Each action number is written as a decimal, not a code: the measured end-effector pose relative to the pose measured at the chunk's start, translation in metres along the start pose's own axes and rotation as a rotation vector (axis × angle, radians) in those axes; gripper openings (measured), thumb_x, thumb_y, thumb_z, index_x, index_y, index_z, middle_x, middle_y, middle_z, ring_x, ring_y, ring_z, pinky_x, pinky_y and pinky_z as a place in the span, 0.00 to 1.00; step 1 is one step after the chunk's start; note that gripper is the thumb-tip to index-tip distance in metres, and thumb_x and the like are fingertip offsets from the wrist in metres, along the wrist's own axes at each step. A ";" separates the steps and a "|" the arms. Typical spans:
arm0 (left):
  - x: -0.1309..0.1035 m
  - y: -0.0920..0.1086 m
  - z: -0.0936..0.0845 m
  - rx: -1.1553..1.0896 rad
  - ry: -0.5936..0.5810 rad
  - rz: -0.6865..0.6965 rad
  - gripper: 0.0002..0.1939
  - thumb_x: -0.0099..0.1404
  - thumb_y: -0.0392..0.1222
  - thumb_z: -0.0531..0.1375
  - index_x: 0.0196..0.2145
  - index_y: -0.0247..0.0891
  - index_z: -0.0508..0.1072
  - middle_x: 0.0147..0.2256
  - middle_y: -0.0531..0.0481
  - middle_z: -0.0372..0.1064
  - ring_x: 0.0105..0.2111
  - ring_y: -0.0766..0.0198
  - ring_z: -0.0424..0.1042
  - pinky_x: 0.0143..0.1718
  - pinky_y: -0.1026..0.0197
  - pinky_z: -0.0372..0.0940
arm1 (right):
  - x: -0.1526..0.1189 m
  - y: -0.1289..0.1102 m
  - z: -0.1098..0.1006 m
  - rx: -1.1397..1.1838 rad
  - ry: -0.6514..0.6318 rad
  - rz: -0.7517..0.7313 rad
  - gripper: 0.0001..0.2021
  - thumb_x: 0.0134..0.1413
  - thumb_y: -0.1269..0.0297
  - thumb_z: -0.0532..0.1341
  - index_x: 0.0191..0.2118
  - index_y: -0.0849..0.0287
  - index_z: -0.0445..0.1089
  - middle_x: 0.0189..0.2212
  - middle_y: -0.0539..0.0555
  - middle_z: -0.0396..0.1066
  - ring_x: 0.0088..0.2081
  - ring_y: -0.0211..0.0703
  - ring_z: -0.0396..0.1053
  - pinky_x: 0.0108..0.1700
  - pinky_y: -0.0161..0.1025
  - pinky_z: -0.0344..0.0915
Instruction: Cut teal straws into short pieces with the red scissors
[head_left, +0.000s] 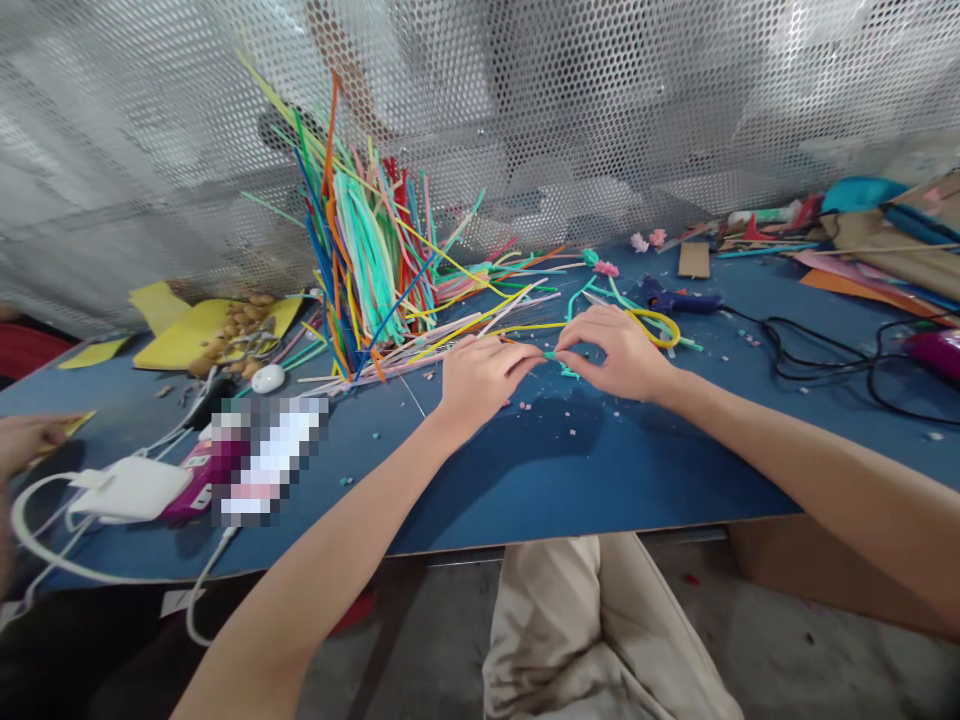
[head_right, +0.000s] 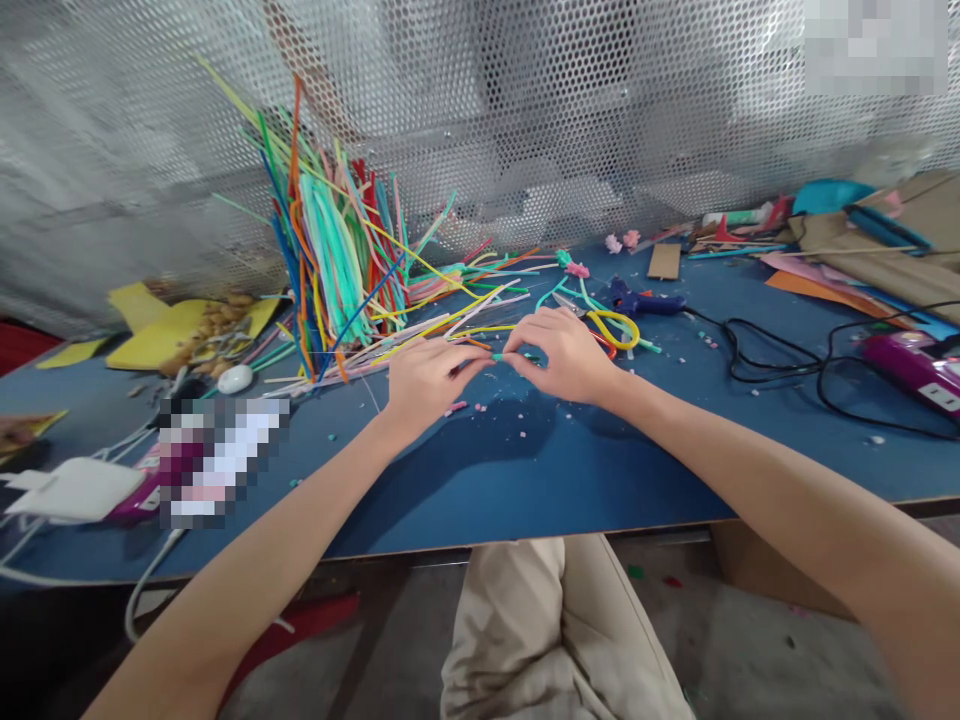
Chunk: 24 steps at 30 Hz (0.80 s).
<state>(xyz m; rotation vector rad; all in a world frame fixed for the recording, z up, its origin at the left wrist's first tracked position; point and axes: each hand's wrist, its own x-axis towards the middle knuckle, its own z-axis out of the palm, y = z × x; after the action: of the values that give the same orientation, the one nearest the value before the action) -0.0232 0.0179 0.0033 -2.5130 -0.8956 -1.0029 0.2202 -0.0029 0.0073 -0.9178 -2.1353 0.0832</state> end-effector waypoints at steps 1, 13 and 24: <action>0.000 0.000 0.000 0.004 0.000 -0.004 0.11 0.73 0.52 0.62 0.38 0.47 0.83 0.34 0.53 0.82 0.33 0.64 0.79 0.37 0.58 0.64 | 0.000 0.002 -0.001 -0.016 -0.009 -0.020 0.06 0.64 0.60 0.62 0.38 0.52 0.76 0.40 0.54 0.80 0.44 0.51 0.73 0.50 0.51 0.63; 0.002 0.005 -0.001 -0.059 -0.018 -0.047 0.13 0.72 0.52 0.62 0.38 0.43 0.82 0.34 0.51 0.82 0.33 0.63 0.79 0.35 0.61 0.65 | -0.001 -0.004 0.011 -0.080 0.056 0.075 0.07 0.67 0.60 0.60 0.37 0.53 0.74 0.39 0.53 0.80 0.44 0.51 0.72 0.53 0.54 0.59; 0.002 0.014 -0.003 -0.126 -0.016 -0.196 0.14 0.71 0.54 0.63 0.35 0.43 0.80 0.31 0.53 0.80 0.26 0.66 0.73 0.31 0.61 0.59 | 0.001 -0.014 0.025 0.430 0.118 0.311 0.11 0.64 0.54 0.61 0.36 0.55 0.71 0.35 0.54 0.74 0.40 0.46 0.71 0.46 0.48 0.68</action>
<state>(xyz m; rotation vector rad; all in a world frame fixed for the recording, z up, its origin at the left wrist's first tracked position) -0.0146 0.0065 0.0065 -2.5773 -1.1348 -1.1327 0.1943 -0.0072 -0.0039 -0.9560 -1.7538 0.6050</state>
